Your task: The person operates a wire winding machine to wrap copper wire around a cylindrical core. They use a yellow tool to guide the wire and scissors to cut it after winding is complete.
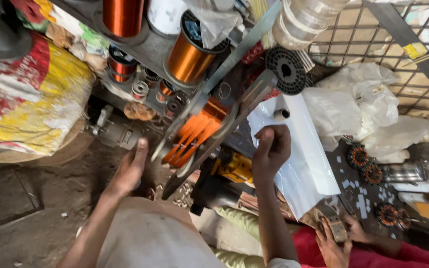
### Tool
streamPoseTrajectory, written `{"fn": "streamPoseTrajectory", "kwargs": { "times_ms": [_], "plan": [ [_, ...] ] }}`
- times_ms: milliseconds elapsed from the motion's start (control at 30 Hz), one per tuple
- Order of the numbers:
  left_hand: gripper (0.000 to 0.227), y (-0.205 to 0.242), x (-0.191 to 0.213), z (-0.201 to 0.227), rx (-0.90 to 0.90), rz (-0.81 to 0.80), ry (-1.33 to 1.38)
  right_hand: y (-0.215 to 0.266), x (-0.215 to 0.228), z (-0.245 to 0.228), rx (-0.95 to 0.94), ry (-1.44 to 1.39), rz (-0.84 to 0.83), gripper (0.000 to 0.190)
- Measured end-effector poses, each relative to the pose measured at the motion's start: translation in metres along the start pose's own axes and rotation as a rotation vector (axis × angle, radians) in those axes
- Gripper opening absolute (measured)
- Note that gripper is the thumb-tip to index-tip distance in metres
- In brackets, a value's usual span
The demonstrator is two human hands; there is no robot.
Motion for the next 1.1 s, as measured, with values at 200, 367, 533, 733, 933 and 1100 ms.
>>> {"fn": "streamPoseTrajectory", "kwargs": {
  "times_ms": [200, 367, 533, 733, 933, 1100],
  "plan": [
    [0.069, 0.053, -0.012, -0.068, 0.526, -0.214, 0.168, 0.038, -0.083, -0.111, 0.763, 0.076, -0.728, 0.045],
    [0.067, 0.085, 0.009, 0.029, -0.127, -0.302, 0.487, -0.001, -0.114, -0.071, 0.043, 0.124, -0.899, 0.067],
    [0.082, 0.068, -0.006, 0.103, -0.559, -0.147, 0.127, -0.016, -0.108, -0.027, -0.547, -0.756, -0.693, 0.083],
    [0.084, 0.062, -0.023, 0.135, -0.601, 0.229, -0.048, -0.027, -0.125, 0.028, -0.814, -0.911, -0.725, 0.076],
    [0.097, 0.047, -0.056, 0.111, -0.151, 0.197, 0.138, -0.018, -0.126, 0.035, -0.861, -0.999, -0.752, 0.063],
    [0.087, 0.06, -0.056, 0.133, -0.485, 0.548, -0.039, -0.03, -0.136, 0.046, -0.742, -1.016, -0.793, 0.063]
  ]
}}
Point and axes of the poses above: each hand's wrist, its own y-axis away from the middle knuckle, its own x-axis out of the back of the hand, z = x × y, the point moved 7 cm from there along -y, towards the middle knuckle, and after that the axes turned 3 degrees about x, right-handed, at the moved point
